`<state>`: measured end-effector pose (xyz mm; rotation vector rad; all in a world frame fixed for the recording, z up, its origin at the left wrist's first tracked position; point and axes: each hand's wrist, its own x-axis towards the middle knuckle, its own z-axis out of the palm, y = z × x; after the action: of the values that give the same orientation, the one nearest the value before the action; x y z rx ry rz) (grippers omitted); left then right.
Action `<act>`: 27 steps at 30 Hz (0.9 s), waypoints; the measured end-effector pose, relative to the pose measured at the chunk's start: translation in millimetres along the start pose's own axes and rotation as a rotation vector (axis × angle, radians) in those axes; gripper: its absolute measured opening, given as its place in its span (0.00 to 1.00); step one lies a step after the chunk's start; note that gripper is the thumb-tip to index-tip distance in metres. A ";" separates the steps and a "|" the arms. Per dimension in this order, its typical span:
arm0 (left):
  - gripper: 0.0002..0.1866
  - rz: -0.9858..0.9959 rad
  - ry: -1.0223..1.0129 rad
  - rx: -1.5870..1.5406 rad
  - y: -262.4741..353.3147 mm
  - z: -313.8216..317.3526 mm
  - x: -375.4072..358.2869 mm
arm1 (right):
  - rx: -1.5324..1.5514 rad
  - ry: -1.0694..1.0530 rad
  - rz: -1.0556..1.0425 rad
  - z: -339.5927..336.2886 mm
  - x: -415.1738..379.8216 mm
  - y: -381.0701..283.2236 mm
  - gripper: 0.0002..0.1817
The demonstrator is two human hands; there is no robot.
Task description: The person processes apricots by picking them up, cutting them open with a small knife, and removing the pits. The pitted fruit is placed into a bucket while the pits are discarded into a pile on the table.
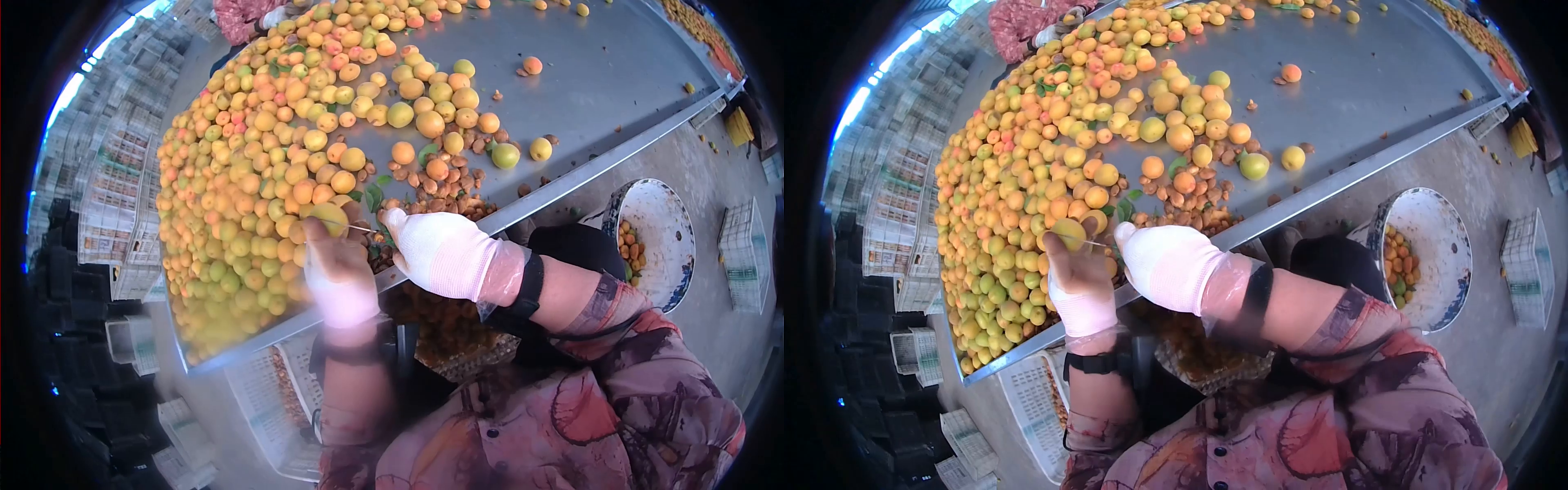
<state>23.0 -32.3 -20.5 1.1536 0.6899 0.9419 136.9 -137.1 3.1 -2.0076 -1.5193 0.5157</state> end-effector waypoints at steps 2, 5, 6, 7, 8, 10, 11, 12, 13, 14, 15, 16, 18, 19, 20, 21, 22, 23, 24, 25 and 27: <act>0.29 0.023 0.035 0.167 -1.8 -11.7 5.0 | -0.075 -0.029 -0.020 0.9 -3.7 2.4 0.11; 0.31 -0.022 0.087 -0.255 6.4 -19.7 18.6 | -0.060 -0.080 -0.025 11.6 -9.0 15.4 0.11; 0.31 -0.023 0.089 -0.256 6.6 -17.9 18.2 | -0.061 -0.082 -0.025 12.9 -8.1 15.6 0.11; 0.30 -0.130 0.130 -0.308 6.2 -13.8 17.4 | 0.027 0.090 -0.041 13.6 -5.4 16.0 0.11; 0.30 -0.240 0.170 -0.359 4.3 -10.7 15.5 | 0.116 0.262 -0.056 14.1 -2.4 16.7 0.13; 0.29 -0.124 -0.012 -0.130 -2.2 -8.8 5.4 | 0.334 0.327 -0.062 11.8 7.7 17.3 0.13; 0.28 0.001 -0.199 0.099 -5.0 -6.5 0.9 | 0.499 0.428 -0.073 13.8 14.6 15.8 0.13; 0.28 -0.001 -0.203 0.096 -6.2 -2.8 -2.5 | 0.664 0.529 -0.085 13.9 19.6 12.5 0.13; 0.26 -0.011 -0.184 0.203 -5.7 1.7 -6.3 | 0.564 0.628 -0.106 8.2 20.0 6.9 0.14; 0.25 -0.021 -0.166 0.310 -4.8 6.9 -10.1 | 0.564 0.630 -0.102 9.2 20.6 6.2 0.14; 0.23 0.059 -0.118 0.359 -4.0 15.0 -13.7 | 0.557 0.557 -0.061 10.6 20.8 5.3 0.14; 0.23 0.057 -0.121 0.360 -7.8 11.5 -12.3 | 0.551 0.484 -0.021 12.8 21.4 3.5 0.15; 0.21 0.412 -0.168 0.835 -17.0 2.9 -9.5 | 0.596 0.552 -0.047 23.8 23.4 2.8 0.13; 0.20 0.237 -0.115 0.595 -22.6 6.2 -11.3 | 0.504 0.560 -0.082 26.3 22.9 4.2 0.12; 0.20 0.232 -0.116 0.594 -24.5 8.1 -13.8 | 0.411 0.565 -0.116 29.2 22.4 5.7 0.12; 0.21 0.185 -0.085 0.526 -26.1 9.4 -16.8 | 0.353 0.587 -0.170 30.8 22.4 7.2 0.13; 0.21 0.137 -0.053 0.456 -26.5 9.2 -20.2 | 0.349 0.578 -0.167 30.5 21.6 9.7 0.13; 0.21 0.129 -0.049 0.451 -22.1 6.7 -23.5 | 0.295 0.528 -0.213 28.7 19.9 13.2 0.13; 0.22 0.149 -0.165 0.650 -13.5 3.1 -26.7 | 0.241 0.478 -0.258 25.7 17.6 14.8 0.13; 0.22 0.170 -0.284 0.847 -7.1 1.6 -29.8 | 0.208 0.466 -0.277 23.4 14.7 15.3 0.15; 0.22 0.018 -0.250 0.687 -1.3 6.5 -34.0 | 0.171 0.427 -0.290 19.6 10.9 14.0 0.15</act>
<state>13.3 -65.5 -20.4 1.8475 0.8238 0.5620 138.4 -125.4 -20.5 -1.6025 -1.4094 0.0849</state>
